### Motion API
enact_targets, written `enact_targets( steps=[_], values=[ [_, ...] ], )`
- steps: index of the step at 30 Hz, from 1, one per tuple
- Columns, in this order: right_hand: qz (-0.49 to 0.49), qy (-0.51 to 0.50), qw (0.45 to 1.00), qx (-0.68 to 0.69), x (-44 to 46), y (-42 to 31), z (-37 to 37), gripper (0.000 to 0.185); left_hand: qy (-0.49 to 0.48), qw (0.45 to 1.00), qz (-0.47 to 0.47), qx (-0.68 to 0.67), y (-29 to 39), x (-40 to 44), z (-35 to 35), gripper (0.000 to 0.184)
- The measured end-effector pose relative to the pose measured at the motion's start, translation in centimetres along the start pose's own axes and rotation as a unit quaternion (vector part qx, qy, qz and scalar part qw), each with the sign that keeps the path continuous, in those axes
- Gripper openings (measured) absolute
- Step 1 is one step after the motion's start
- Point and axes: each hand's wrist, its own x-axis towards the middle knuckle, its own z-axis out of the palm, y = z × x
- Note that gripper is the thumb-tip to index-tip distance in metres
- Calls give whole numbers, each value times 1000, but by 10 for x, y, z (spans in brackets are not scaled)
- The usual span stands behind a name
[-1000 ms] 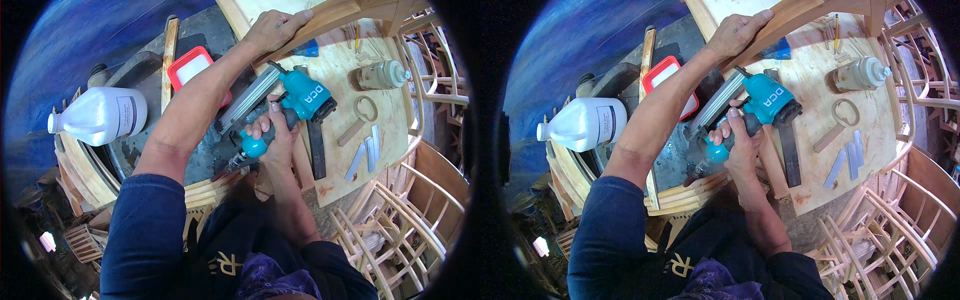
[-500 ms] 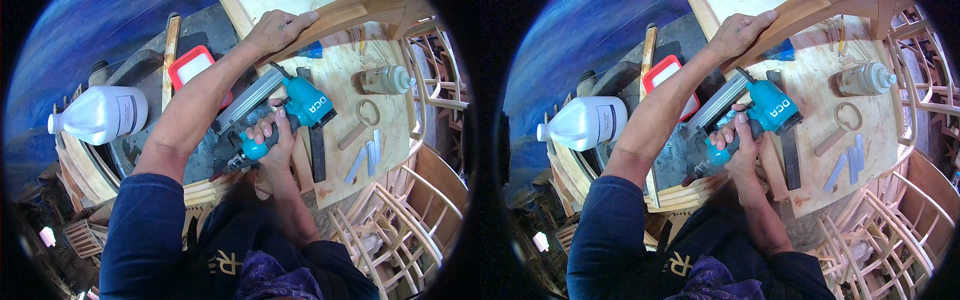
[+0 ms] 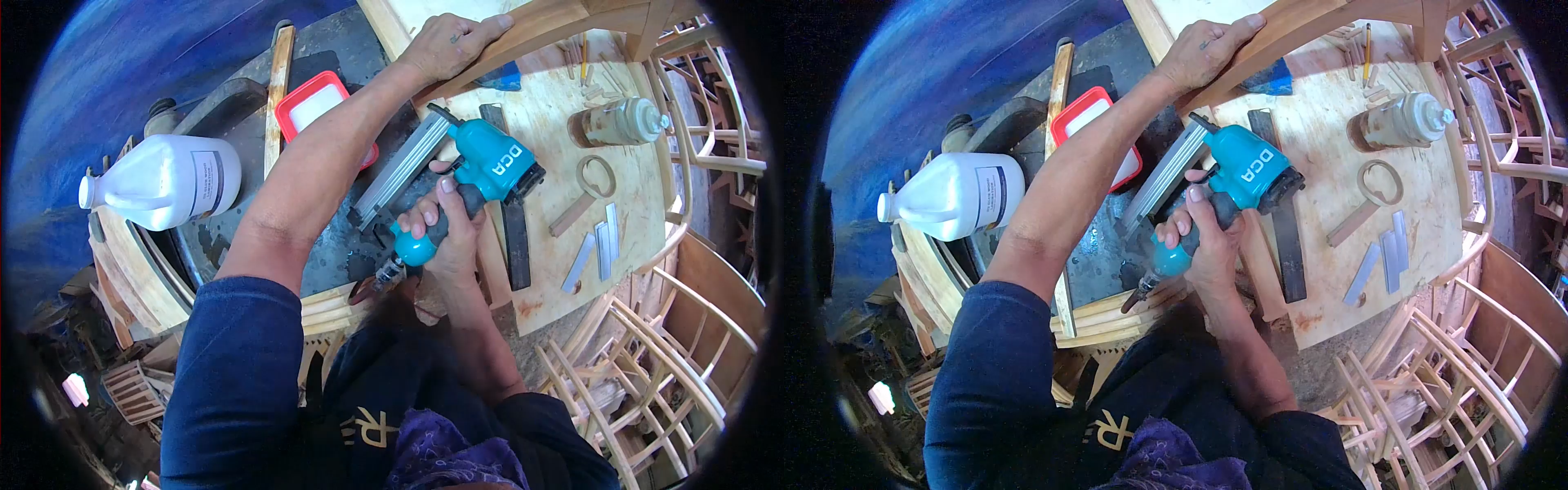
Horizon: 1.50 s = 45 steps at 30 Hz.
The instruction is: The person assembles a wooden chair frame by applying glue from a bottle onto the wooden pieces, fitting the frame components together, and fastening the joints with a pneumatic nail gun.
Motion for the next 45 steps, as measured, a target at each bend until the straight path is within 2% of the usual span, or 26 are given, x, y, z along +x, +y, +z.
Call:
enact_targets(
  steps=[5, 8, 17, 20, 23, 26, 29, 30, 32, 35, 36, 37, 38, 41, 43, 44, 45],
  values=[
    [-5, 4, 1000, 15, 6, 1, 4, 24, 7, 1000, -20, -7, 7, -4, 0, 83],
    [-5, 7, 1000, 13, 9, 2, 4, 23, 3, 1000, -1, -10, 10, -5, -4, 86],
    [3, 22, 1000, 6, 11, 11, 5, 20, 8, 1000, -16, -10, 9, -4, -2, 83],
    [3, 13, 1000, -13, 10, 11, 4, 21, 15, 1000, 8, -16, 11, -6, -3, 82],
    [2, 9, 1000, -6, 10, 13, 5, 19, -5, 999, -51, 3, 7, -3, -3, 81],
    [9, 12, 1000, -12, 10, 11, 2, 22, 36, 999, 12, -1, 3, -4, 3, 82],
    [16, 11, 1000, 22, -6, -5, 4, 26, 9, 998, -51, 17, 7, -1, -1, 83],
    [21, 6, 999, 39, -19, -11, 5, 28, 16, 999, -46, 13, 6, -2, 0, 83],
    [26, -15, 999, -37, -45, -26, -2, 30, 30, 999, -30, 4, 6, -3, 2, 85],
    [32, -33, 991, -123, -82, -47, -13, 34, 17, 999, -22, 36, -10, 4, 4, 74],
    [30, -21, 990, -137, -93, -49, -18, 35, 42, 986, 107, 117, -29, 8, 8, 51],
    [19, 3, 987, -157, -106, -61, -25, 35, 46, 935, 244, 254, -46, 15, 6, 49],
    [-6, -7, 988, -154, -117, -76, -19, 39, 59, 910, 291, 291, -52, 18, 9, 50],
    [-51, -2, 974, -219, -157, -119, -23, 39, 56, 949, 206, 231, -59, 18, 10, 51],
    [-100, 26, 971, -214, -183, -137, -34, 34, 37, 985, 79, 150, -55, 18, 6, 51],
    [-122, 35, 969, -212, -197, -146, -41, 32, 40, 988, 77, 126, -64, 20, 7, 50],
    [-117, 92, 956, -252, -212, -153, -53, 36, 41, 991, 73, 103, -74, 23, 7, 49]
  ],
)
